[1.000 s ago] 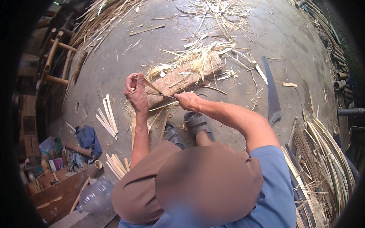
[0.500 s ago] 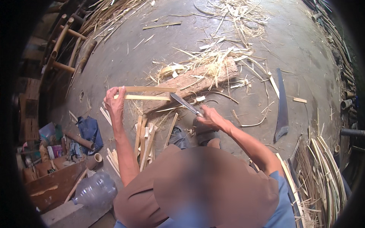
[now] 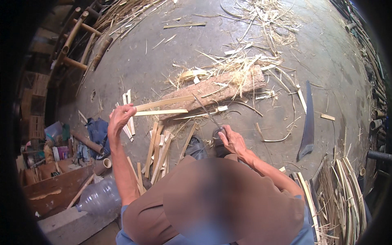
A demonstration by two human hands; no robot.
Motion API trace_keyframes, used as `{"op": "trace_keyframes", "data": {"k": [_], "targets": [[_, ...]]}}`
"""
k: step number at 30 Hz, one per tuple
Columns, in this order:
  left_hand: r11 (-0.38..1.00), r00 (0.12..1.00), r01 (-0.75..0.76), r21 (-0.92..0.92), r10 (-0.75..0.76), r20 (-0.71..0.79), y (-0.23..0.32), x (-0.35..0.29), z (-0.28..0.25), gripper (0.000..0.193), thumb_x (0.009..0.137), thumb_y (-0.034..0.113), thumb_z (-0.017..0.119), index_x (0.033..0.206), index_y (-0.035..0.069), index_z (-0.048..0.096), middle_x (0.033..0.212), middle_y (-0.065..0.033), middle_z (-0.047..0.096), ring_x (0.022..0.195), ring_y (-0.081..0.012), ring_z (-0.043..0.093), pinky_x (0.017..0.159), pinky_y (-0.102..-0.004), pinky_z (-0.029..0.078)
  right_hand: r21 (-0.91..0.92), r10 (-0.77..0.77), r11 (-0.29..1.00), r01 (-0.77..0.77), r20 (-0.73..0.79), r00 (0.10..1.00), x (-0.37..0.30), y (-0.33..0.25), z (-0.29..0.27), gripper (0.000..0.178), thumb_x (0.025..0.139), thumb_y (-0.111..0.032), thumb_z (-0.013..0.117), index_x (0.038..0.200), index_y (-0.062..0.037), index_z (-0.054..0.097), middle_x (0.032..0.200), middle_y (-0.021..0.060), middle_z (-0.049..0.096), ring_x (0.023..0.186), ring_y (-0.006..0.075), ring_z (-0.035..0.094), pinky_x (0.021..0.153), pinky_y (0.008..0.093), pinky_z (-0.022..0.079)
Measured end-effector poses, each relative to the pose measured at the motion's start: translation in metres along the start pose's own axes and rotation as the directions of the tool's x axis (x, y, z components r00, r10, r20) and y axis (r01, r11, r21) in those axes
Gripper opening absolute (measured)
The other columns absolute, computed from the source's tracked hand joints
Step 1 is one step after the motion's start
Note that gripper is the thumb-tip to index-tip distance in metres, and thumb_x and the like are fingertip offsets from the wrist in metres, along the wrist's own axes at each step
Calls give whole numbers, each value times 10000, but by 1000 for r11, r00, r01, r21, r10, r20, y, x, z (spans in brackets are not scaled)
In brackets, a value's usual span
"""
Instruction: The person sits on the floor and uses a knife to shave thin strips from small wooden pieces. They repeatedly hold the wood, shave it, and place the finished pieces on the floor.
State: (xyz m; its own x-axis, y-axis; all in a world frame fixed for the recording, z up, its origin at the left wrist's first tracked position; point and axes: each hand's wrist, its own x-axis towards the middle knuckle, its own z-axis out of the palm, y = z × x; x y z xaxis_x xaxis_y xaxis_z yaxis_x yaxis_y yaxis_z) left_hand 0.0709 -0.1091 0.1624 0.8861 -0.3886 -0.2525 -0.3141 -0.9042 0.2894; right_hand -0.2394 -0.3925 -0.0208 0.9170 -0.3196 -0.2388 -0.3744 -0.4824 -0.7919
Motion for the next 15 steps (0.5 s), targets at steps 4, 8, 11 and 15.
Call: {"op": "trace_keyframes", "data": {"k": [4,8,11,15], "targets": [[984,968,-11,-178,55,244,-16,10,-10,383,859,359,617,838,-16,698,1178,-129,686,980,-166,621,841,-299,452,-58,-52,997,49,-64,997,14,10,16,315,973,-327,523,1185,-102,460,930,220,668,870,450,632,700,522,486],[967,986,-76,-242,110,129,4,8,-11,348,921,291,606,905,-42,704,988,-78,698,795,-117,576,738,-270,474,-60,43,997,-39,66,997,26,9,18,289,984,-318,487,1134,-79,424,870,275,652,829,496,619,705,569,466],[658,994,-77,-749,-8,-110,-2,6,42,283,959,214,587,938,-38,713,852,-62,692,743,-139,624,716,-269,514,-49,66,997,-63,74,995,25,1,19,284,999,-319,450,1114,-64,400,848,298,645,811,522,606,699,598,446],[408,950,-49,-912,-264,-169,37,-17,80,312,992,207,388,1022,-36,582,926,-178,675,801,-258,702,750,-376,598,40,10,999,-16,151,989,23,-19,28,296,1014,-335,430,1123,-63,392,784,307,625,775,526,598,668,603,428]]}}
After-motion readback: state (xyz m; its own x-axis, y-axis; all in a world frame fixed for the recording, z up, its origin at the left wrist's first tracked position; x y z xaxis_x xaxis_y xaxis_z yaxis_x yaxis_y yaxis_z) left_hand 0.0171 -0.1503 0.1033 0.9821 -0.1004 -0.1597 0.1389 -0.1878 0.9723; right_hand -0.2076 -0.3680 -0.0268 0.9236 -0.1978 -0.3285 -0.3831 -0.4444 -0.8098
